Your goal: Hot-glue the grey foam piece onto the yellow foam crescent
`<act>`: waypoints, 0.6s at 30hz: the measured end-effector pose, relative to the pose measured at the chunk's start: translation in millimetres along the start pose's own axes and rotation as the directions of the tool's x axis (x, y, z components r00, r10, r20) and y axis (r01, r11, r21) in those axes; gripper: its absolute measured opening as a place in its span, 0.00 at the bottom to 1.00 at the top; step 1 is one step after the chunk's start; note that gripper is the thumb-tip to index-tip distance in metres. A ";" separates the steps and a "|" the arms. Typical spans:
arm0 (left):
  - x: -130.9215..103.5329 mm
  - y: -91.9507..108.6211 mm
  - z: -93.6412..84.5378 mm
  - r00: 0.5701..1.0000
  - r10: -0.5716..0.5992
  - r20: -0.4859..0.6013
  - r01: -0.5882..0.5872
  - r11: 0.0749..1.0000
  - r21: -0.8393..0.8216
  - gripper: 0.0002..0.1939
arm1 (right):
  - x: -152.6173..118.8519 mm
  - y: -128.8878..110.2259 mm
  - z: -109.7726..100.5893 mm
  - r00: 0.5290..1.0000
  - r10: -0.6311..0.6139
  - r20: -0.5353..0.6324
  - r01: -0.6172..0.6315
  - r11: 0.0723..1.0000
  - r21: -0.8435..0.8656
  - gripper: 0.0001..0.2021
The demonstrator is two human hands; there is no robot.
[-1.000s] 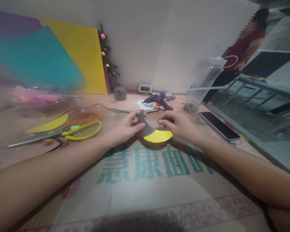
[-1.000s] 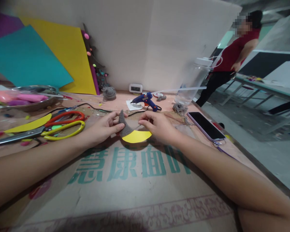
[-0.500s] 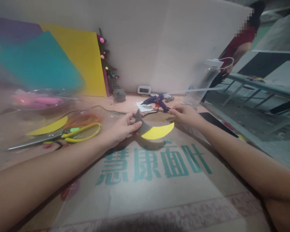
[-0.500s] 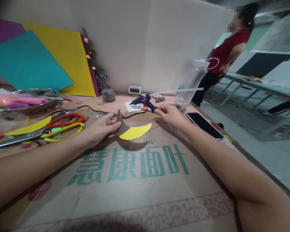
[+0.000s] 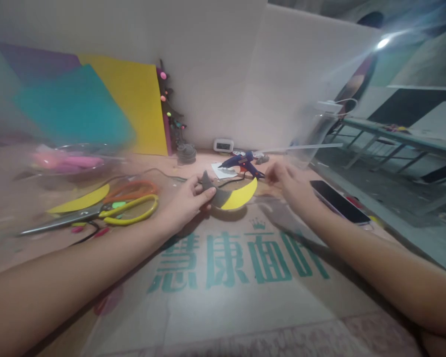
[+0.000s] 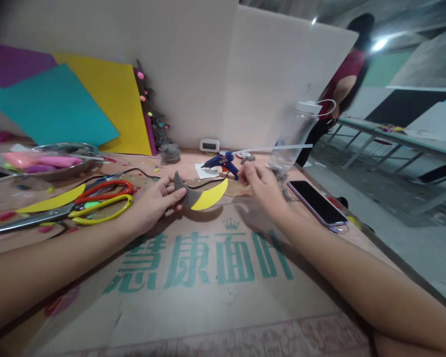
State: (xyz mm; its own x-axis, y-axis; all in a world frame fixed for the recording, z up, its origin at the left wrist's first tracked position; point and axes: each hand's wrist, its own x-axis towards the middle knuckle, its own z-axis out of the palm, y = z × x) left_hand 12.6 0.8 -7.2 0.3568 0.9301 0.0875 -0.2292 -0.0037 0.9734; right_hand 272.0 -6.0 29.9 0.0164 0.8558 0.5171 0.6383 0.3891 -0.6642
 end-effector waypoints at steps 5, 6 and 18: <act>-1.0 4.0 2.8 0.999 0.004 -0.034 -0.003 1.000 0.031 0.22 | -30.8 -21.9 33.0 0.972 0.136 0.191 -0.198 0.913 0.358 0.22; -0.6 3.4 2.1 1.000 0.007 -0.017 -0.007 0.999 0.049 0.21 | -33.6 -20.9 35.6 0.962 0.157 0.222 -0.232 0.898 0.375 0.22; 0.5 -3.1 -2.7 0.990 0.022 0.139 -0.069 0.938 0.340 0.14 | -38.6 -24.3 38.5 0.861 0.206 0.464 -0.324 0.927 0.190 0.14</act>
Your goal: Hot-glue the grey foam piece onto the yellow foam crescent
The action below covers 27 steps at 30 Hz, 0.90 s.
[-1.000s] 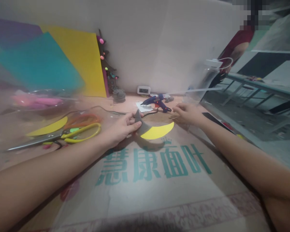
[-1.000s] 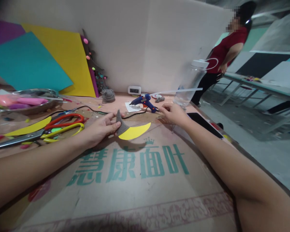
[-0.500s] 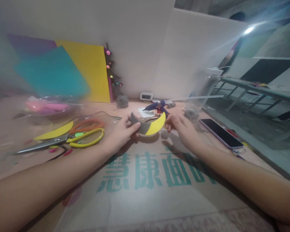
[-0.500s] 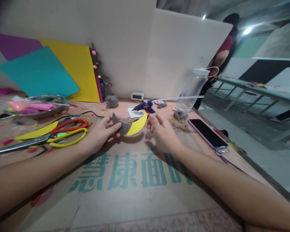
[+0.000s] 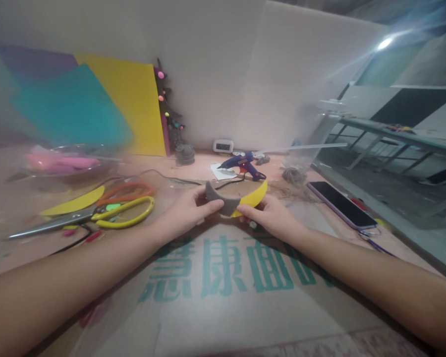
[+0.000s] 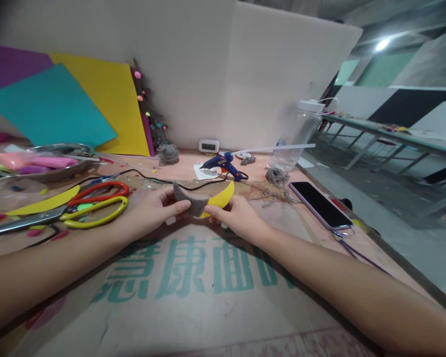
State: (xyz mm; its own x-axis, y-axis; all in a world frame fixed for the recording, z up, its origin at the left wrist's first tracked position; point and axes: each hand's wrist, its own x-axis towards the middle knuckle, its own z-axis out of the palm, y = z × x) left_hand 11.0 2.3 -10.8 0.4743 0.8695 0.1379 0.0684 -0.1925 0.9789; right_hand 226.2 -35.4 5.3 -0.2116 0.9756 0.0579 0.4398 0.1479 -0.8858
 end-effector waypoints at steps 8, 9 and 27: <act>-1.4 -3.5 -2.1 0.999 0.000 0.035 -0.009 0.971 0.238 0.15 | 0.5 -0.9 -1.7 0.999 0.032 -0.041 -0.027 0.993 0.114 0.17; -1.8 -2.7 -1.8 0.999 -0.004 0.043 -0.007 0.971 0.238 0.15 | 0.2 -1.5 -2.0 0.999 0.033 -0.035 -0.029 0.993 0.113 0.18; 0.7 -1.7 0.3 0.997 0.074 -0.007 -0.072 0.990 0.125 0.15 | 0.1 1.5 -2.5 0.998 0.028 -0.052 -0.026 0.999 0.037 0.17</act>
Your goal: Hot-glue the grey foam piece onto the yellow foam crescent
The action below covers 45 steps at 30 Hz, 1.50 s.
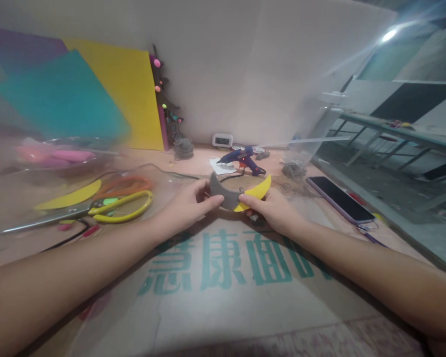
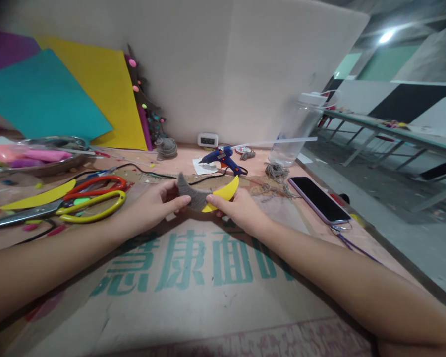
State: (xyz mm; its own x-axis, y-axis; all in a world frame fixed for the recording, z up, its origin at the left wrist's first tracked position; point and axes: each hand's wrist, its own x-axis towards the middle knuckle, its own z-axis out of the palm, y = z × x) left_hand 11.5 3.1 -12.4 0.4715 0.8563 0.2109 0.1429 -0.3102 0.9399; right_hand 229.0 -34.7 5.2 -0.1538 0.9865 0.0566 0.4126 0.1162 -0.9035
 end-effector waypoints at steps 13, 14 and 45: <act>-0.6 -0.8 -0.8 0.999 -0.024 -0.031 0.021 0.995 -0.098 0.12 | 2.7 8.4 1.7 0.997 -0.060 0.052 0.046 0.973 0.226 0.30; -0.2 -1.5 -0.5 0.998 -0.037 -0.043 0.031 0.992 -0.125 0.12 | 2.9 8.7 2.0 0.997 -0.065 0.049 0.051 0.969 0.242 0.29; 5.7 -8.5 -3.1 0.984 -0.084 -0.156 0.051 0.978 -0.201 0.15 | 3.8 9.7 6.3 0.995 -0.077 0.060 0.053 0.942 0.332 0.10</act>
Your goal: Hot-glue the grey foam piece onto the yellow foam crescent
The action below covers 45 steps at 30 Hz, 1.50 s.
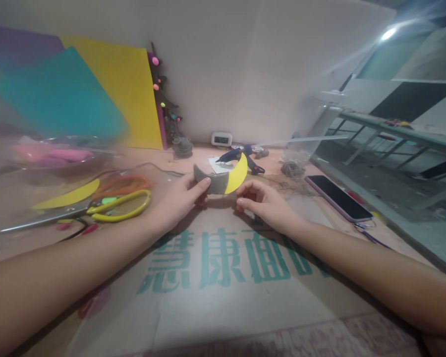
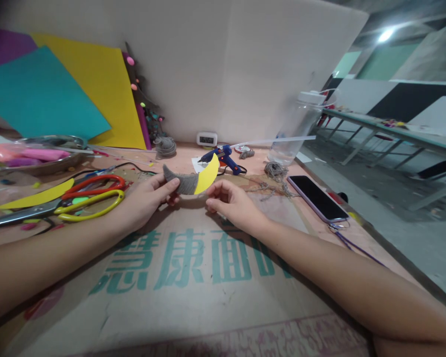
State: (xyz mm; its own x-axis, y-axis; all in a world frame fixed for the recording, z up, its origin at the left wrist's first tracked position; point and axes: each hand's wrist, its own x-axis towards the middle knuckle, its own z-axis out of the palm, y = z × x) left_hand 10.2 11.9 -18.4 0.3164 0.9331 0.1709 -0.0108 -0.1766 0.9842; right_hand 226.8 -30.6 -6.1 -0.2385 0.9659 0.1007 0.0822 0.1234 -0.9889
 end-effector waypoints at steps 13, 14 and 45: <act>-1.6 3.5 1.7 1.000 -0.023 -0.002 0.023 0.999 -0.032 0.13 | 5.9 6.8 -4.6 0.994 -0.101 -0.033 0.094 0.980 -0.173 0.10; -1.4 4.0 1.8 1.000 -0.025 -0.004 0.025 0.999 -0.029 0.13 | 6.0 6.8 -4.6 0.994 -0.104 -0.033 0.097 0.981 -0.170 0.10; -1.4 -0.2 1.2 1.000 -0.026 0.015 0.027 0.998 -0.053 0.15 | 5.5 3.1 -3.4 0.994 -0.043 -0.099 0.040 0.998 -0.040 0.11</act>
State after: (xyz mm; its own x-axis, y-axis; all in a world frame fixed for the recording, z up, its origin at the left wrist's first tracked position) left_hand 11.0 10.3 -18.9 0.3304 0.9327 0.1445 -0.0526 -0.1346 0.9895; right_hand 229.1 -24.1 -8.3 -0.1452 0.9774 0.1539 0.1117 0.1707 -0.9790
